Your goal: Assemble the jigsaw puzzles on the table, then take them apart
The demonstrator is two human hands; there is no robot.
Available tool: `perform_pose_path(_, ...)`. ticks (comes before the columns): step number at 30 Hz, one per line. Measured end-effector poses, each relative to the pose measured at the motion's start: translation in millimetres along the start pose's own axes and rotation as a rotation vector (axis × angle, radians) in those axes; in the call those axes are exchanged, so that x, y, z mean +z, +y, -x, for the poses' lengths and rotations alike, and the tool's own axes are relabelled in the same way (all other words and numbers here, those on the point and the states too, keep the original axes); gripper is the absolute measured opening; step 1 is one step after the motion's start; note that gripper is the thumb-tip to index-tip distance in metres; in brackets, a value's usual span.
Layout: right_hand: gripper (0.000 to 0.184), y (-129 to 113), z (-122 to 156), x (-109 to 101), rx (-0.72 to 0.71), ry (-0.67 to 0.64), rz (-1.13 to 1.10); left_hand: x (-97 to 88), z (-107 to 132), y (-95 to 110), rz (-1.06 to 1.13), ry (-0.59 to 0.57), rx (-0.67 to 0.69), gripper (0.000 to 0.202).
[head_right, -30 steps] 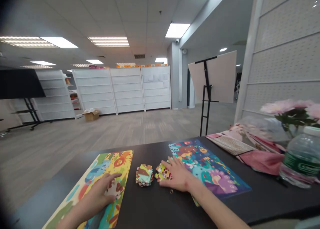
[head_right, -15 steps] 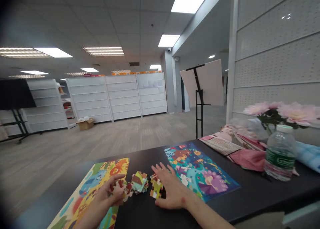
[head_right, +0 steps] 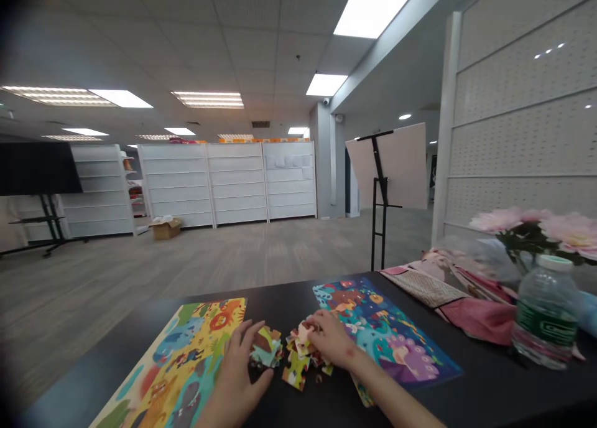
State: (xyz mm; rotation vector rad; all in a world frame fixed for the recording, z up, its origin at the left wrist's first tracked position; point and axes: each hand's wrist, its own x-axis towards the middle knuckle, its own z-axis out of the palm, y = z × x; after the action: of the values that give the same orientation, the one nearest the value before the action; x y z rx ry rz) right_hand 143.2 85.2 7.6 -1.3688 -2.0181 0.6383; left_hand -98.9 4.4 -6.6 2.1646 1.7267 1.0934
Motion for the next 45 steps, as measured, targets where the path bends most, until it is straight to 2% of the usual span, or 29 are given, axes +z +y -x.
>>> perform_pose_path(2,0.055,11.0,-6.2,2.0,0.022,-0.047,0.065,6.9,1.3,2.5,-0.142,-0.064,-0.018,0.077)
perform_pose_path(4,0.069,16.4,-6.9,4.7,0.029,-0.098,0.115,20.8,6.4,10.2,-0.222,-0.164,0.028,0.067)
perform_pose_path(7,0.071,15.9,-6.3,5.8,0.028,-0.161,0.178,44.0,15.3,24.7,-0.244,-0.369,0.033,0.051)
perform_pose_path(9,0.073,12.3,-7.5,4.8,0.032,-0.191,0.207,54.6,18.8,31.2,-0.236,-0.413,0.009,0.042)
perform_pose_path(13,0.08,2.3,-10.4,3.4,0.06,-0.245,0.215,58.6,17.6,33.8,-0.157,-0.394,-0.017,0.038)
perform_pose_path(17,0.075,-7.6,-9.8,2.6,0.135,-0.262,0.19,55.7,15.2,33.4,-0.133,-0.401,-0.037,0.039)
perform_pose_path(19,0.067,-11.6,-9.4,2.6,0.171,-0.258,0.164,56.4,15.4,35.1,-0.126,-0.4,-0.041,0.043)
perform_pose_path(23,0.038,-17.1,-10.6,5.3,0.217,-0.268,0.053,60.2,15.4,43.5,-0.097,-0.384,-0.049,0.057)
perform_pose_path(25,0.029,-18.5,-11.7,6.1,0.238,-0.265,-0.02,61.0,14.7,49.5,-0.083,-0.371,-0.047,0.061)
perform_pose_path(27,0.027,-18.0,-12.7,4.6,0.266,-0.265,-0.086,59.2,13.9,55.1,-0.065,-0.363,-0.03,0.057)
perform_pose_path(30,0.026,-12.0,-14.3,-1.2,0.306,-0.272,-0.159,47.3,12.1,59.3,-0.017,-0.353,-0.002,0.038)
perform_pose_path(32,0.034,-5.2,-15.7,-4.3,0.308,-0.241,-0.179,32.2,8.8,56.6,0.031,-0.307,0.023,0.026)
perform_pose_path(34,0.045,1.3,-17.5,-3.9,0.296,-0.189,-0.172,14.6,2.5,48.3,0.066,-0.184,0.045,0.02)
perform_pose_path(36,0.055,4.8,-19.0,0.6,0.277,-0.147,-0.133,-0.3,-5.7,35.1,0.035,-0.028,0.018,0.022)
perform_pose_path(37,0.059,4.9,-19.1,3.7,0.26,-0.129,-0.106,-5.1,-9.7,27.4,0.01,0.005,-0.005,0.028)
perform_pose_path(38,0.062,3.8,-18.6,6.8,0.235,-0.115,-0.076,-7.6,-13.1,19.5,-0.015,0.0,-0.034,0.044)
perform_pose_path(40,0.065,-0.8,-14.8,11.2,0.17,-0.098,-0.017,-6.8,-17.4,5.2,-0.037,-0.122,-0.077,0.078)
perform_pose_path(41,0.066,-3.7,-11.2,12.1,0.138,-0.098,0.003,-4.3,-18.2,-0.6,-0.035,-0.182,-0.082,0.086)
perform_pose_path(43,0.07,-8.8,-0.8,11.2,0.074,-0.145,0.05,1.6,-18.0,-8.8,-0.021,-0.251,-0.07,0.082)
perform_pose_path(45,0.075,-11.9,12.2,9.4,-0.008,-0.25,0.119,5.3,-17.1,-13.4,0.001,-0.248,-0.044,0.066)
